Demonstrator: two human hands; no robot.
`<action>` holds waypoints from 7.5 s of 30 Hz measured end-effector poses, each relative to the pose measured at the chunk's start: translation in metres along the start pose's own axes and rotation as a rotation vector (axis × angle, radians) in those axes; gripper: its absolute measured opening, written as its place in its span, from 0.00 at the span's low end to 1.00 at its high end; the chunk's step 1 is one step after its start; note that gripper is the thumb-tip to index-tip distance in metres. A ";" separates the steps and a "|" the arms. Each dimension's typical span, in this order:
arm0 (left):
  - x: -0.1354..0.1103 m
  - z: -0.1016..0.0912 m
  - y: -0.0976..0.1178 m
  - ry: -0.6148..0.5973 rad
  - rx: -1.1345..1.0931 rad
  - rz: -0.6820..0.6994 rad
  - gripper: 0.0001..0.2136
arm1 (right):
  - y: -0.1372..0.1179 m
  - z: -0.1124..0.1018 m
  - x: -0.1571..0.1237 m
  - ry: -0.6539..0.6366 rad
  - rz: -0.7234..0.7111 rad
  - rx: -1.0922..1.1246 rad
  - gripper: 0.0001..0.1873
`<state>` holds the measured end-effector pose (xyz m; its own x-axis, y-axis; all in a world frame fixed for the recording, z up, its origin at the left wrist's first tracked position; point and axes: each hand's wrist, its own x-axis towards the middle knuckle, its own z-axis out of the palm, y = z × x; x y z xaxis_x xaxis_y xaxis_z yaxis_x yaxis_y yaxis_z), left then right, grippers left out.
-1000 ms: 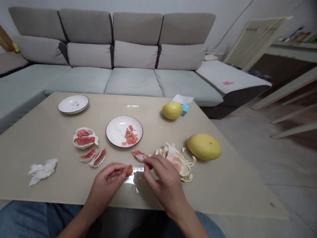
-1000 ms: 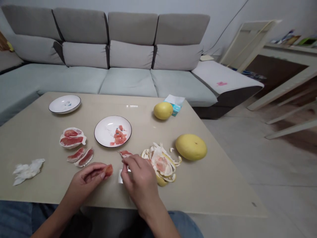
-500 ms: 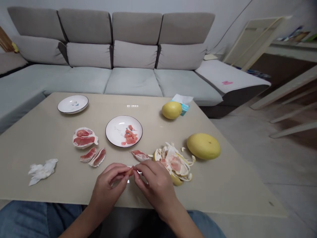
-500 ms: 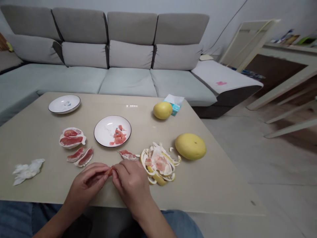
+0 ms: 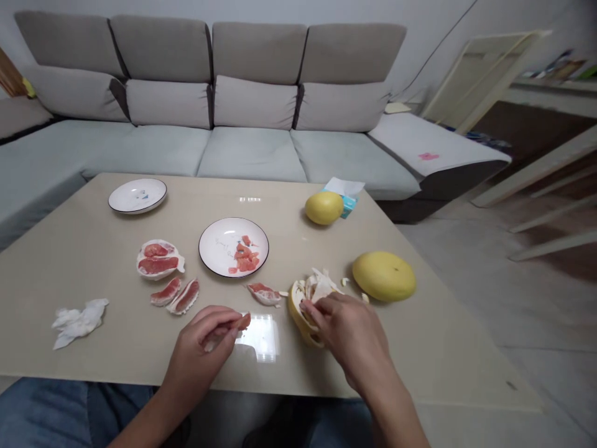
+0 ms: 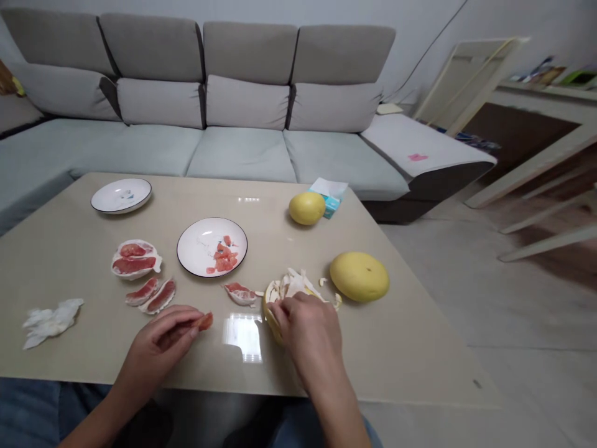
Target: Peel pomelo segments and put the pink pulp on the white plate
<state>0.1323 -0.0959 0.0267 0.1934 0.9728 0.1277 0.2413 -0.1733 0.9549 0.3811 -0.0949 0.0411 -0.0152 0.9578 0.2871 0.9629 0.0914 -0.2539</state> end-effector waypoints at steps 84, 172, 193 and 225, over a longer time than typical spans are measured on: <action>0.005 -0.004 -0.006 -0.132 -0.588 -0.523 0.12 | -0.043 0.018 -0.005 -0.120 -0.031 0.718 0.10; -0.006 -0.049 -0.061 -0.258 0.622 -0.091 0.17 | -0.075 0.072 -0.006 -0.268 -0.120 0.585 0.10; -0.002 -0.033 -0.001 -0.350 0.295 -0.149 0.08 | -0.086 0.057 -0.011 -0.104 -0.282 0.789 0.08; 0.002 -0.027 0.007 -0.349 0.401 -0.139 0.11 | -0.081 0.055 -0.009 -0.088 -0.399 0.690 0.10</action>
<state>0.1084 -0.0904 0.0408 0.4216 0.8935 -0.1545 0.6173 -0.1580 0.7707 0.2884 -0.0962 0.0087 -0.3720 0.8327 0.4101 0.4968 0.5518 -0.6699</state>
